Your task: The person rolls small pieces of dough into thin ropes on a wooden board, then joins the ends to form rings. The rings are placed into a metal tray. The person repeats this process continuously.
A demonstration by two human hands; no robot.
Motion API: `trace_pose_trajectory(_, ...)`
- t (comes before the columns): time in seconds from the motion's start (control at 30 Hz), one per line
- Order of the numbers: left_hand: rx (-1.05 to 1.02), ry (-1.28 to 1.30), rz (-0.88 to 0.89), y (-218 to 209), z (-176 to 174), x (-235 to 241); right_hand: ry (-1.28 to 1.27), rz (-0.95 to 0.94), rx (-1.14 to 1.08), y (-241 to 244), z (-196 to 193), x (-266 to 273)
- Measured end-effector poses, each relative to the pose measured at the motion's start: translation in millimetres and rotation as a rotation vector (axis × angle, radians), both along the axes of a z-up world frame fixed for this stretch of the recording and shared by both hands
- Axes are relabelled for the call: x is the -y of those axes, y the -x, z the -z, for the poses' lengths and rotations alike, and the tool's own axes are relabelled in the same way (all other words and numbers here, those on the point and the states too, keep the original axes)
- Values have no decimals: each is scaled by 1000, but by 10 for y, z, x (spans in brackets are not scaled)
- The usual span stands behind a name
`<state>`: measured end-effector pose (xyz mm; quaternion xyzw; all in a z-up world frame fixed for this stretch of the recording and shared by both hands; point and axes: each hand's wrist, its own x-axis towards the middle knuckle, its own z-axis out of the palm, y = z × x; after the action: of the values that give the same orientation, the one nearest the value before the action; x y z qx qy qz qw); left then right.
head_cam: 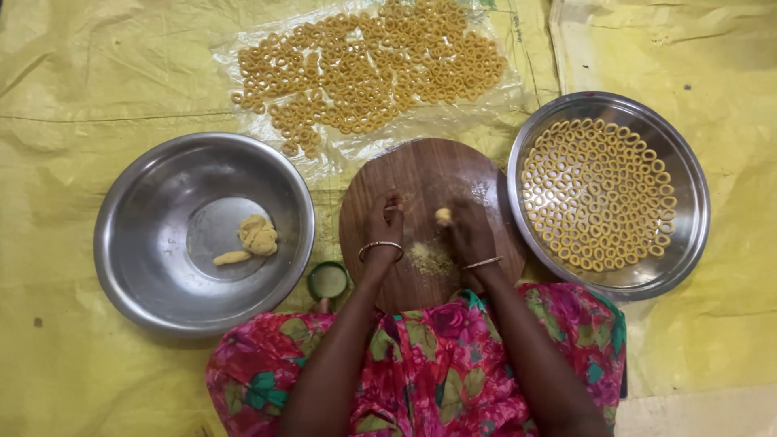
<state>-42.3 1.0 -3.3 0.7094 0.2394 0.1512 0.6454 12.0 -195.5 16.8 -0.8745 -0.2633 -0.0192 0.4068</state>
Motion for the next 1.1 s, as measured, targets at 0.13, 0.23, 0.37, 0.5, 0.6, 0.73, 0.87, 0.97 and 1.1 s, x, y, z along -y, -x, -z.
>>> trace_pose_trajectory(0.13,1,14,-6,31,-71,-9,264,-99,252,128,-6,-126)
trace_pose_trajectory(0.23,91,82,-17,15,-114,-24,344,-128,238,122,126,-112)
trace_pose_trajectory(0.37,67,168,-27,38,-150,-66,673,-170,335,288,404,-19)
trace_pose_trajectory(0.5,135,163,-30,42,-217,-51,737,-151,110,417,547,21)
trace_pose_trajectory(0.6,138,208,-29,22,-267,-77,777,-146,76,85,555,-305)
trace_pose_trajectory(0.73,62,189,-54,28,-320,-165,850,-99,176,-804,393,-1022)
trace_pose_trajectory(0.87,121,218,-48,33,-295,-235,827,-118,200,-1127,184,-1156)
trace_pose_trajectory(0.97,107,208,-57,36,-256,-222,915,-189,258,-885,213,-971)
trace_pose_trajectory(1.1,150,224,-53,34,-260,-209,1080,-293,85,-207,399,-298)
